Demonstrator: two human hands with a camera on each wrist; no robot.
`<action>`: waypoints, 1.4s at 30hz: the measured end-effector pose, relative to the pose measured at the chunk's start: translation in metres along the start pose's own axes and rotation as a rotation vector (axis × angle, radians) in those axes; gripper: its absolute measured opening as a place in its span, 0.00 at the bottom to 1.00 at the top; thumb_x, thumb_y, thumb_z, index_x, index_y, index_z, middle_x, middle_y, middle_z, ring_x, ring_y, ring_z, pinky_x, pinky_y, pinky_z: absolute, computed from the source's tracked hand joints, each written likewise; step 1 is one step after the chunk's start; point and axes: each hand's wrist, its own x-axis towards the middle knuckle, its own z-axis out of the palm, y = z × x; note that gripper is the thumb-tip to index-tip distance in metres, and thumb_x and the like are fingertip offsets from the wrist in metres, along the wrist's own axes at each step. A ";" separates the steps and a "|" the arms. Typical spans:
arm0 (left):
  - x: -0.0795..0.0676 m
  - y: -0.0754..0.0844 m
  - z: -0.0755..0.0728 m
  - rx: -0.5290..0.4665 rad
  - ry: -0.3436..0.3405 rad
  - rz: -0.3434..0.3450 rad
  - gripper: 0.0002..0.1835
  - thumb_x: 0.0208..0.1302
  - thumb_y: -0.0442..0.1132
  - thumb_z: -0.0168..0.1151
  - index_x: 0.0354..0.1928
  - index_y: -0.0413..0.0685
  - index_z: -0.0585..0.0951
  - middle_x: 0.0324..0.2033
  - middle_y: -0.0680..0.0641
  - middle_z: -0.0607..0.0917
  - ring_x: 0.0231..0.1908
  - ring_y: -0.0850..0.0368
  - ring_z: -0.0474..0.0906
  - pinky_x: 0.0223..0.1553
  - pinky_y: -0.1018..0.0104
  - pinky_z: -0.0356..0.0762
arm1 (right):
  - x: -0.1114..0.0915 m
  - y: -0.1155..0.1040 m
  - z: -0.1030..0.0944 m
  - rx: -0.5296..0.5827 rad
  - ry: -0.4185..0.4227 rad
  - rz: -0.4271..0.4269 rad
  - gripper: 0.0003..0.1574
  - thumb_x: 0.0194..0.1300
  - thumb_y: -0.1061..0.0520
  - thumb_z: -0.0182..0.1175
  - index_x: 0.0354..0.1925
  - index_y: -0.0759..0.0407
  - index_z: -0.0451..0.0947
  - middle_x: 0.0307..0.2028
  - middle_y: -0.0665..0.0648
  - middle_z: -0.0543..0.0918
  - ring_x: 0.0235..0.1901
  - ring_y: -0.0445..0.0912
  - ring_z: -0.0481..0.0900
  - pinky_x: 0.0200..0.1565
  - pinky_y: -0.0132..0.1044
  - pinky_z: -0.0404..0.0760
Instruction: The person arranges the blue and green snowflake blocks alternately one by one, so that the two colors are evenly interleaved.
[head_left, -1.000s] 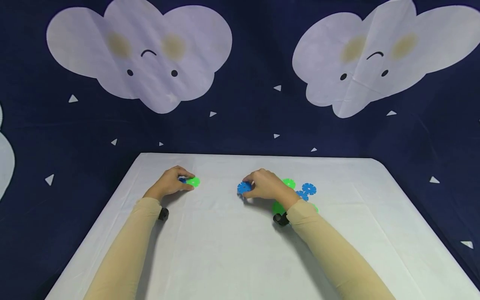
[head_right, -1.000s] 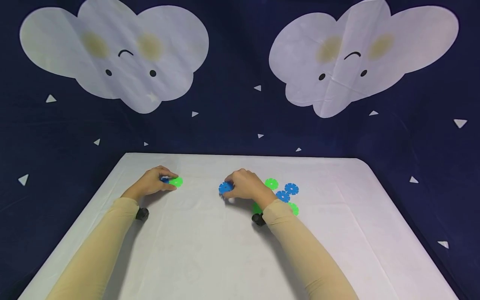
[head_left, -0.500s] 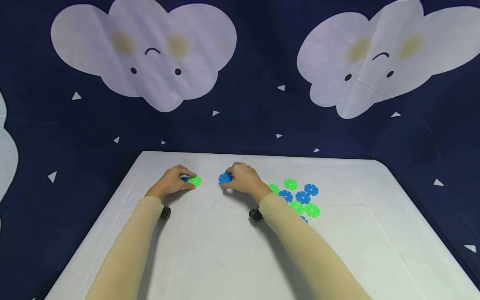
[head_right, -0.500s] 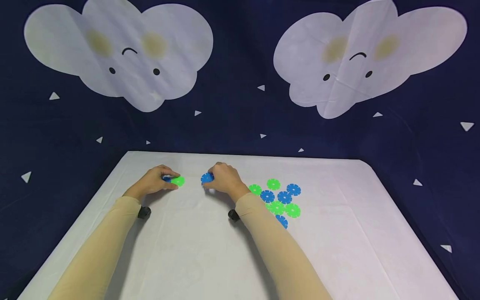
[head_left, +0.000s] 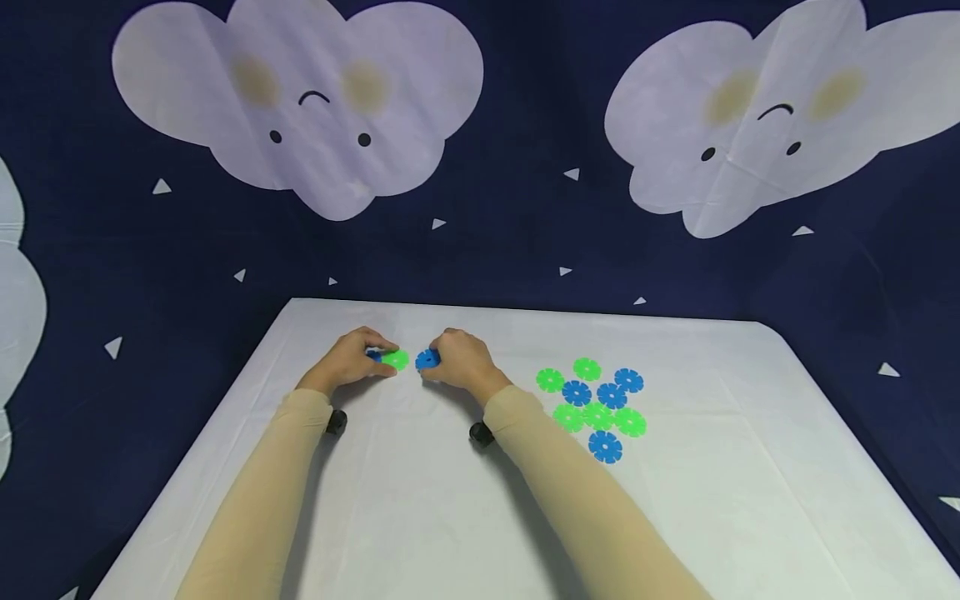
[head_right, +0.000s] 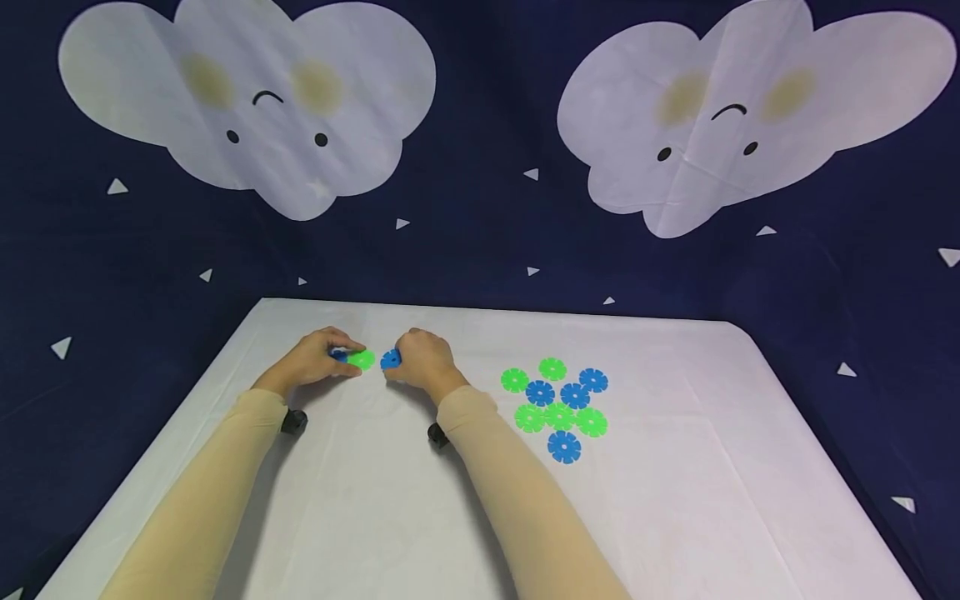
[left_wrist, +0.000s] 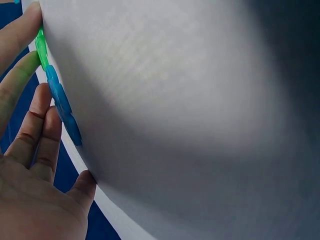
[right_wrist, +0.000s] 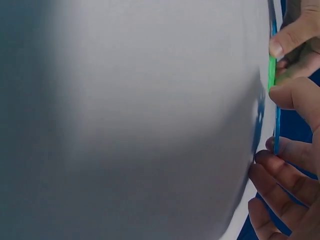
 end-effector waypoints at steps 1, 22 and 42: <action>0.000 0.001 0.000 -0.001 0.001 -0.001 0.28 0.61 0.42 0.82 0.63 0.45 0.87 0.67 0.35 0.79 0.70 0.33 0.72 0.76 0.37 0.68 | 0.000 -0.001 0.001 -0.015 0.004 -0.001 0.33 0.66 0.39 0.74 0.63 0.54 0.87 0.59 0.56 0.88 0.61 0.50 0.86 0.64 0.45 0.86; 0.000 0.001 0.002 -0.027 0.003 -0.015 0.27 0.61 0.40 0.82 0.63 0.43 0.87 0.67 0.34 0.78 0.70 0.33 0.72 0.76 0.38 0.69 | 0.006 -0.019 0.011 -0.146 0.026 0.100 0.30 0.68 0.34 0.71 0.58 0.50 0.89 0.54 0.56 0.86 0.53 0.50 0.86 0.55 0.46 0.89; 0.000 0.001 0.001 -0.027 -0.005 0.000 0.27 0.61 0.41 0.81 0.62 0.42 0.87 0.66 0.34 0.79 0.69 0.34 0.73 0.74 0.38 0.71 | 0.006 -0.019 0.006 -0.097 0.005 0.129 0.33 0.66 0.33 0.72 0.61 0.48 0.88 0.53 0.54 0.86 0.54 0.48 0.85 0.53 0.46 0.89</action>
